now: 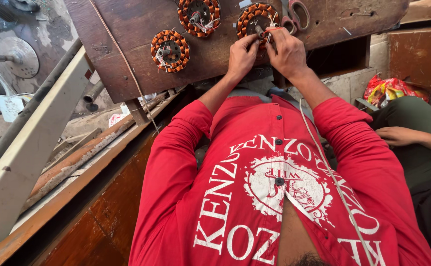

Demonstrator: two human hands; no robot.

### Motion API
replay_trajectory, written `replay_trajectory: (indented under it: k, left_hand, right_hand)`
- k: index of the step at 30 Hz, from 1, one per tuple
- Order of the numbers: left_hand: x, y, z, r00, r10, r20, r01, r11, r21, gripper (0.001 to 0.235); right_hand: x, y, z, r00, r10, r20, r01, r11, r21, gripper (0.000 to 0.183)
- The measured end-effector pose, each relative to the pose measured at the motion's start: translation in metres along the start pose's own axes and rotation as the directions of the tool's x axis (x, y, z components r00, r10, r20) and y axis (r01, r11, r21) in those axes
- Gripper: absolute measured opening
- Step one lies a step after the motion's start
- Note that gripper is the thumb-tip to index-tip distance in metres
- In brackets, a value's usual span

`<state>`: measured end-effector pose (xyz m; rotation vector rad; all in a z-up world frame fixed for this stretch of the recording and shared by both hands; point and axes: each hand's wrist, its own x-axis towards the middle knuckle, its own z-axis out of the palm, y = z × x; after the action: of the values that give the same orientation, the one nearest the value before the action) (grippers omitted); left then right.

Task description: The person winds copper wire onto several motor stators placed on a wooden workbench. They use scissors to cut the wire and their hands to wrap and secure the strands around the stator slots.

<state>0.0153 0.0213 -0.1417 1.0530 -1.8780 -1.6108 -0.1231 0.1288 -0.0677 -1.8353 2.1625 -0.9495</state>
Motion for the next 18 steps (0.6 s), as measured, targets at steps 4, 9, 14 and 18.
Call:
replay_trajectory:
  k: [4,9,14,18]
  left_hand:
    - [0.002,-0.003,0.0,1.0,0.021,-0.018,-0.021,1.0,0.002,0.024]
    - [0.001,-0.003,0.005,0.996,0.064,-0.067,-0.064,0.998,-0.004,0.024]
    - [-0.001,0.003,0.005,0.997,-0.053,-0.052,0.05,0.997,-0.054,0.026]
    - [-0.002,0.006,0.004,0.997,0.054,-0.061,-0.051,0.997,0.052,0.024]
  right_hand:
    - [0.009,-0.011,-0.008,0.999,-0.043,0.017,0.046,0.984,-0.171,0.035]
    - [0.007,-0.009,0.0,0.997,0.06,-0.054,-0.066,0.992,-0.11,0.024]
    - [0.006,-0.012,0.008,0.991,0.114,-0.065,-0.12,0.989,-0.09,0.012]
    - [0.012,-0.018,0.0,0.996,-0.066,-0.066,0.055,0.987,-0.153,0.01]
